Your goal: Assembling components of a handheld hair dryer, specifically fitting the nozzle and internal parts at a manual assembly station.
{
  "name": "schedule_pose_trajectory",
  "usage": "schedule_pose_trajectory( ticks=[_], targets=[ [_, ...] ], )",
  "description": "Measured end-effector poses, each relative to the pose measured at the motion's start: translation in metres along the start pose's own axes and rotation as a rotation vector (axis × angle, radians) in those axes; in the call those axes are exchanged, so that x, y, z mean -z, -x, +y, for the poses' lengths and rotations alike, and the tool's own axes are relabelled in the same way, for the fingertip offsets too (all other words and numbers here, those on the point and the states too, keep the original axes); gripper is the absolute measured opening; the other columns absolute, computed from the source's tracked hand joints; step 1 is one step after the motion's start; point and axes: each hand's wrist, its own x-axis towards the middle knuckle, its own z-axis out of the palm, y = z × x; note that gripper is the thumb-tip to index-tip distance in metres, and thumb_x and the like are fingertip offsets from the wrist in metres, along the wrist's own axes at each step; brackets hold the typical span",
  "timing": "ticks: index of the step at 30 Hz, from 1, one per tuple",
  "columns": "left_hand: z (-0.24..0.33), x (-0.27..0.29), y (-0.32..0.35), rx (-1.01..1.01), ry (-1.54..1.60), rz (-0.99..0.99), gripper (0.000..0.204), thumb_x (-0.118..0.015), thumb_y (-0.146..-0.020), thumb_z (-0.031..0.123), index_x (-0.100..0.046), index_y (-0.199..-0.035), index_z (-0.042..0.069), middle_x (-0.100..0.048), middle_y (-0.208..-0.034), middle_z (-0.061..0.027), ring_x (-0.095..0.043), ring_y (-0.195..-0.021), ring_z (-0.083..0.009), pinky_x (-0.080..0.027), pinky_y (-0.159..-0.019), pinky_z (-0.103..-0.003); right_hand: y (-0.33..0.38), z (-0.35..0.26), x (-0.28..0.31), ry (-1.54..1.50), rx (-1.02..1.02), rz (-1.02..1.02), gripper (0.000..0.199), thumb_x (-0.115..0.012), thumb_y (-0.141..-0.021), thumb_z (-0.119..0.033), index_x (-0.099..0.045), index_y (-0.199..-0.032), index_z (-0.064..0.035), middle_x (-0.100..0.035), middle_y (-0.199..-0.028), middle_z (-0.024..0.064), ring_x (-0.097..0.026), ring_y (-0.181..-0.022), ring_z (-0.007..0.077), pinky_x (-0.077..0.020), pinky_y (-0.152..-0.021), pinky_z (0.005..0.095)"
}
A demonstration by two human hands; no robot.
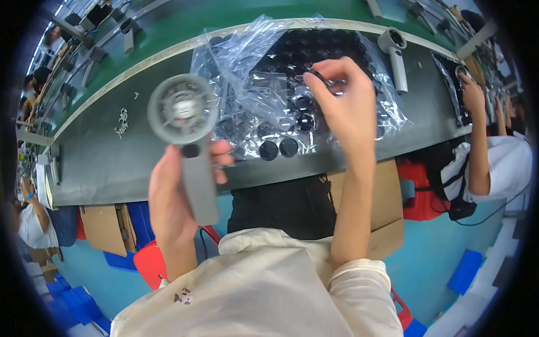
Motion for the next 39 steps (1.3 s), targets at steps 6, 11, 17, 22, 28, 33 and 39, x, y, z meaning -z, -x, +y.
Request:
schedule_pose_trajectory(
  ticks=[6,11,17,22,28,33,39],
  targets=[
    [-0.006,-0.005,-0.019,0.277,0.278,-0.178,0.04,-0.053,-0.094,0.019,-0.043,-0.124,-0.005,-0.056,-0.119,-0.0238,-0.061,-0.103,-0.0285,-0.05,-0.089,-0.035,0.023,-0.051,0.009,-0.489,-0.159,-0.107,0.014,-0.063,-0.079,0.004,-0.051,-0.085,-0.0002,-0.063,-0.095,0.0174,-0.051,-0.061,0.0075,-0.0419,-0.053,0.0187],
    [-0.008,-0.004,-0.024,0.211,0.283,-0.196,0.053,-0.053,-0.093,0.013,-0.023,-0.135,0.002,-0.055,-0.119,-0.0266,-0.06,-0.105,-0.0336,-0.05,-0.09,-0.039,0.031,-0.066,-0.016,-0.443,-0.118,-0.125,0.02,-0.062,-0.077,0.01,-0.053,-0.094,0.0045,-0.064,-0.096,0.0164,-0.058,-0.075,0.0084,-0.0473,-0.061,0.0185],
    [-0.008,-0.008,-0.028,0.049,0.151,-0.023,0.062,-0.057,-0.091,0.025,-0.023,-0.138,0.003,-0.053,-0.117,-0.029,-0.061,-0.1,-0.0368,-0.053,-0.085,-0.043,0.035,-0.054,-0.02,-0.515,-0.068,-0.313,0.035,-0.061,-0.077,0.013,-0.051,-0.111,0.0097,-0.059,-0.109,0.0223,-0.061,-0.093,0.0196,-0.051,-0.081,0.0263],
    [-0.008,-0.013,-0.026,0.065,0.146,-0.025,0.066,-0.06,-0.089,0.024,-0.022,-0.138,0.003,-0.053,-0.118,-0.0282,-0.061,-0.099,-0.0388,-0.054,-0.083,-0.045,0.028,-0.04,-0.009,-0.689,-0.068,-0.342,0.045,-0.072,-0.075,-0.004,-0.051,-0.114,0.0064,-0.058,-0.109,0.0251,-0.061,-0.088,0.0199,-0.0546,-0.07,0.0267],
    [-0.009,-0.02,-0.022,0.057,0.171,0.0,0.076,-0.069,-0.081,0.016,-0.02,-0.138,0.004,-0.052,-0.119,-0.0269,-0.062,-0.097,-0.0409,-0.054,-0.082,-0.05,0.022,-0.049,-0.004,-0.579,0.06,-0.242,0.056,-0.079,-0.071,-0.017,-0.052,-0.114,0.0042,-0.056,-0.109,0.0253,-0.06,-0.09,0.0213,-0.054,-0.068,0.0253],
    [-0.007,-0.027,-0.016,0.026,0.163,0.034,0.077,-0.073,-0.076,0.009,-0.023,-0.135,0.003,-0.053,-0.118,-0.0259,-0.062,-0.097,-0.0383,-0.054,-0.083,-0.05,0.017,-0.045,0.003,-0.444,0.292,-0.343,0.056,-0.081,-0.067,-0.013,-0.054,-0.112,0.0047,-0.055,-0.111,0.025,-0.055,-0.104,0.0262,-0.0457,-0.088,0.0313],
    [-0.01,-0.028,-0.013,0.012,0.188,0.036,0.074,-0.072,-0.075,0.003,-0.025,-0.132,0.002,-0.053,-0.117,-0.0256,-0.061,-0.1,-0.0367,-0.055,-0.083,-0.05,0.019,-0.052,0.002,-0.373,0.376,-0.312,0.052,-0.079,-0.065,-0.002,-0.054,-0.11,0.0039,-0.054,-0.113,0.0266,-0.054,-0.106,0.0292,-0.044,-0.092,0.0347]
  ],
)
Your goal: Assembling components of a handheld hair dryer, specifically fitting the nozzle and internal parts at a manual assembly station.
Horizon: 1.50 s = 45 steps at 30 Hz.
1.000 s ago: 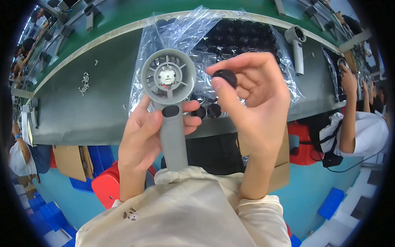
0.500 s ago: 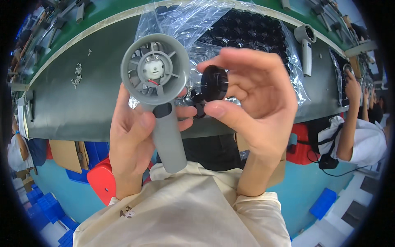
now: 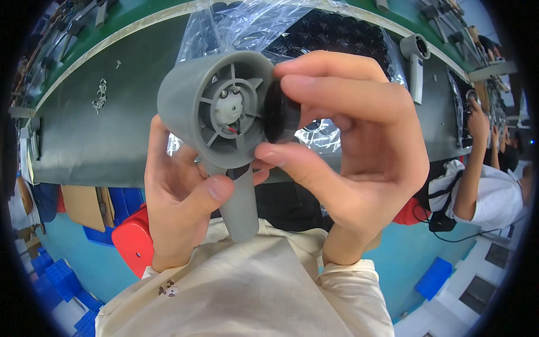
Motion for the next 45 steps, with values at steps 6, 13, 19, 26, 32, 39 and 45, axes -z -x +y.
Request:
schedule_pose_trajectory(
  ticks=[6,13,19,26,32,39,45],
  targets=[
    [-0.002,-0.004,0.003,-0.059,-0.033,0.004,0.072,-0.072,-0.074,0.001,-0.027,-0.129,0.003,-0.053,-0.118,-0.0255,-0.061,-0.101,-0.0344,-0.054,-0.085,-0.048,0.0,0.0,0.001,0.12,0.13,-0.048,0.052,-0.076,-0.062,0.007,-0.054,-0.109,0.0035,-0.053,-0.113,0.0282,-0.054,-0.108,0.0309,-0.0438,-0.093,0.0368],
    [-0.003,-0.005,0.001,-0.049,-0.011,0.02,0.074,-0.072,-0.073,-0.001,-0.025,-0.13,0.003,-0.052,-0.119,-0.0247,-0.061,-0.101,-0.0322,-0.055,-0.084,-0.046,0.004,0.002,0.005,0.093,0.117,-0.075,0.052,-0.077,-0.066,0.002,-0.053,-0.112,0.0048,-0.053,-0.115,0.0289,-0.054,-0.109,0.0319,-0.0443,-0.093,0.0366],
    [-0.003,-0.003,0.001,-0.056,-0.045,-0.004,0.075,-0.071,-0.073,-0.002,-0.024,-0.13,0.003,-0.053,-0.118,-0.023,-0.061,-0.102,-0.0313,-0.054,-0.084,-0.047,0.006,0.002,0.004,0.058,0.1,-0.051,0.053,-0.077,-0.069,0.0,-0.051,-0.114,0.0066,-0.053,-0.114,0.0288,-0.056,-0.108,0.0315,-0.0453,-0.093,0.0349],
    [-0.002,0.0,0.001,-0.044,-0.064,-0.004,0.073,-0.071,-0.074,-0.001,-0.025,-0.129,0.002,-0.052,-0.119,-0.0234,-0.06,-0.103,-0.0312,-0.054,-0.085,-0.047,-0.008,-0.009,0.002,0.233,0.133,-0.123,0.048,-0.076,-0.062,0.005,-0.058,-0.107,0.0072,-0.057,-0.107,0.0254,-0.059,-0.097,0.0257,-0.0519,-0.074,0.0283],
    [0.0,0.002,0.001,-0.035,-0.074,-0.006,0.07,-0.07,-0.076,0.001,-0.025,-0.129,0.001,-0.051,-0.12,-0.0237,-0.06,-0.104,-0.0314,-0.054,-0.085,-0.047,-0.017,-0.034,-0.026,0.487,0.088,-0.028,0.045,-0.075,-0.051,0.007,-0.065,-0.095,0.0049,-0.061,-0.096,0.0212,-0.06,-0.081,0.0227,-0.0521,-0.062,0.0266],
    [-0.001,0.006,-0.001,-0.016,-0.093,-0.046,0.068,-0.067,-0.08,0.005,-0.023,-0.132,0.002,-0.052,-0.118,-0.0236,-0.059,-0.103,-0.0313,-0.053,-0.085,-0.047,-0.025,-0.041,-0.027,0.509,0.111,-0.119,0.035,-0.074,-0.053,0.007,-0.067,-0.087,0.0066,-0.06,-0.093,0.0195,-0.059,-0.071,0.0182,-0.0488,-0.06,0.0238],
    [-0.006,0.015,-0.007,0.144,0.079,-0.055,0.053,-0.057,-0.086,-0.004,-0.027,-0.128,0.003,-0.052,-0.117,-0.0224,-0.063,-0.098,-0.0313,-0.054,-0.084,-0.039,-0.028,-0.002,-0.016,0.33,0.123,-0.167,0.031,-0.075,-0.057,0.007,-0.067,-0.086,0.0063,-0.057,-0.09,0.0137,-0.057,-0.066,0.0151,-0.0464,-0.059,0.0236]
  ],
)
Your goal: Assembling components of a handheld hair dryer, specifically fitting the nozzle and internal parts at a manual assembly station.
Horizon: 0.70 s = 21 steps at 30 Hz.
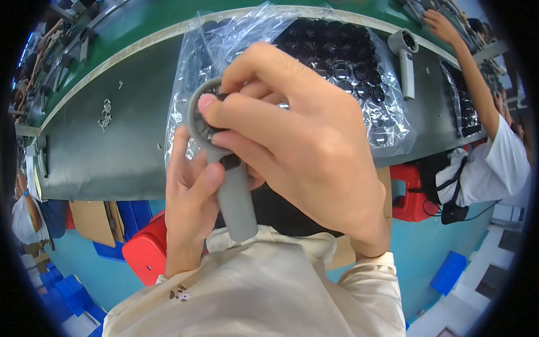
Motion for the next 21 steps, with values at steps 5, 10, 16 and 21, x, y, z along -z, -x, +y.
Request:
schedule_pose_trajectory(
  ticks=[5,10,16,21],
  targets=[
    [0.006,-0.002,0.004,0.007,-0.067,-0.037,0.051,-0.056,-0.087,-0.001,-0.027,-0.129,0.003,-0.053,-0.117,-0.0221,-0.064,-0.095,-0.032,-0.055,-0.083,-0.04,-0.001,-0.006,0.007,0.018,-0.02,-0.057,0.029,-0.076,-0.057,0.007,-0.067,-0.085,0.0061,-0.057,-0.091,0.0137,-0.057,-0.066,0.0148,-0.0466,-0.059,0.0236],
    [0.009,-0.005,0.005,0.04,-0.06,0.031,0.069,-0.065,-0.084,0.016,-0.021,-0.134,-0.002,-0.055,-0.109,-0.0273,-0.066,-0.086,-0.0373,-0.058,-0.072,-0.044,-0.001,-0.004,0.009,0.025,-0.008,-0.078,0.034,-0.076,-0.057,0.008,-0.067,-0.089,0.006,-0.057,-0.091,0.0147,-0.056,-0.067,0.0146,-0.0459,-0.059,0.0244],
    [0.011,-0.011,0.006,-0.008,-0.124,0.046,0.066,-0.065,-0.082,0.01,-0.025,-0.133,-0.002,-0.054,-0.111,-0.0275,-0.066,-0.086,-0.0382,-0.058,-0.073,-0.045,0.004,-0.013,0.011,0.117,-0.063,-0.011,0.042,-0.074,-0.055,0.008,-0.065,-0.096,0.0048,-0.058,-0.092,0.0136,-0.054,-0.075,0.0162,-0.0447,-0.063,0.0251],
    [0.009,-0.014,0.009,-0.064,-0.156,0.076,0.065,-0.066,-0.081,0.007,-0.027,-0.132,-0.003,-0.054,-0.113,-0.0264,-0.066,-0.087,-0.0361,-0.058,-0.074,-0.044,0.004,-0.022,0.01,0.162,-0.07,0.002,0.043,-0.073,-0.053,0.008,-0.066,-0.095,0.0046,-0.058,-0.09,0.0132,-0.056,-0.077,0.0179,-0.0455,-0.065,0.0255]
  ],
)
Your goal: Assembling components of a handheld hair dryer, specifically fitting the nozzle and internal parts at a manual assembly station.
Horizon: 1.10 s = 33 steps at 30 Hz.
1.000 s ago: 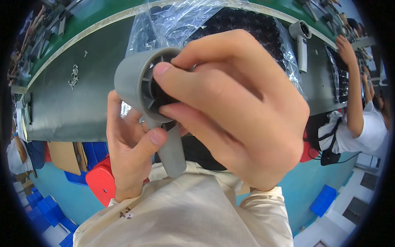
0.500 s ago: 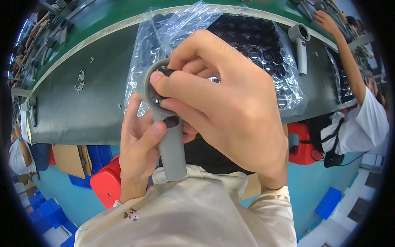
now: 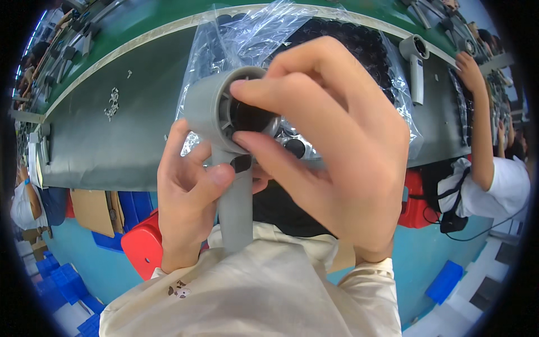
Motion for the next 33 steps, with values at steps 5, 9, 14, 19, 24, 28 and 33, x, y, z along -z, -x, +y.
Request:
schedule_pose_trajectory(
  ticks=[5,9,14,19,24,28,33],
  targets=[
    [-0.002,-0.001,0.003,-0.113,-0.025,0.02,0.063,-0.066,-0.08,0.005,-0.029,-0.13,-0.003,-0.055,-0.113,-0.0253,-0.065,-0.089,-0.0317,-0.057,-0.078,-0.043,-0.001,-0.001,-0.002,0.09,0.059,0.043,0.042,-0.074,-0.051,0.005,-0.067,-0.092,0.0053,-0.058,-0.09,0.0139,-0.057,-0.077,0.019,-0.0463,-0.065,0.0264],
    [-0.004,0.003,0.002,-0.123,-0.038,0.006,0.062,-0.067,-0.08,0.005,-0.03,-0.129,-0.002,-0.055,-0.113,-0.0251,-0.065,-0.089,-0.0321,-0.057,-0.076,-0.042,-0.008,-0.009,-0.008,0.047,0.092,0.017,0.042,-0.074,-0.051,0.004,-0.067,-0.093,0.0069,-0.059,-0.09,0.0144,-0.057,-0.073,0.0189,-0.0461,-0.062,0.0254],
    [-0.002,0.005,0.005,-0.095,-0.037,0.007,0.066,-0.068,-0.081,0.012,-0.028,-0.131,-0.001,-0.056,-0.111,-0.0247,-0.066,-0.086,-0.0313,-0.058,-0.072,-0.042,-0.008,-0.019,-0.01,0.008,-0.047,0.022,0.041,-0.074,-0.053,0.005,-0.067,-0.094,0.0072,-0.059,-0.09,0.0144,-0.057,-0.072,0.018,-0.0459,-0.06,0.0242],
    [-0.007,0.018,-0.007,-0.061,0.046,-0.106,0.057,-0.058,-0.085,-0.003,-0.025,-0.131,0.0,-0.053,-0.117,-0.0237,-0.063,-0.098,-0.0326,-0.054,-0.084,-0.04,-0.008,0.016,-0.011,-0.187,-0.004,-0.046,0.04,-0.076,-0.055,0.005,-0.068,-0.093,0.007,-0.06,-0.091,0.0145,-0.057,-0.078,0.0193,-0.0475,-0.067,0.0268],
    [-0.006,0.007,-0.008,-0.144,0.164,-0.173,0.06,-0.059,-0.087,0.001,-0.024,-0.135,0.0,-0.053,-0.12,-0.0213,-0.063,-0.098,-0.0312,-0.052,-0.085,-0.038,0.013,0.013,-0.017,-0.186,-0.221,0.24,0.068,-0.068,-0.081,-0.038,-0.046,-0.128,0.0047,-0.053,-0.12,0.0143,-0.053,-0.11,0.022,-0.0464,-0.083,0.0283],
    [0.003,0.007,-0.008,-0.207,-0.197,-0.078,0.06,-0.063,-0.084,0.002,-0.03,-0.134,-0.004,-0.057,-0.113,-0.0184,-0.061,-0.094,-0.0207,-0.052,-0.079,-0.03,0.017,-0.018,-0.043,-0.964,-0.595,0.204,0.055,-0.055,-0.091,-0.023,-0.037,-0.134,0.0062,-0.049,-0.126,0.0128,-0.048,-0.114,0.0173,-0.0351,-0.098,0.0295],
    [0.037,0.012,0.012,-0.524,-0.757,0.126,0.067,-0.074,-0.078,0.029,-0.045,-0.129,-0.004,-0.051,-0.12,-0.0137,-0.052,-0.11,-0.0217,-0.049,-0.081,-0.031,0.022,-0.025,-0.035,-0.914,-0.403,0.197,0.062,-0.057,-0.087,0.0,-0.026,-0.141,0.0021,-0.04,-0.13,0.015,-0.052,-0.113,0.0209,-0.0423,-0.09,0.0281]
  ],
)
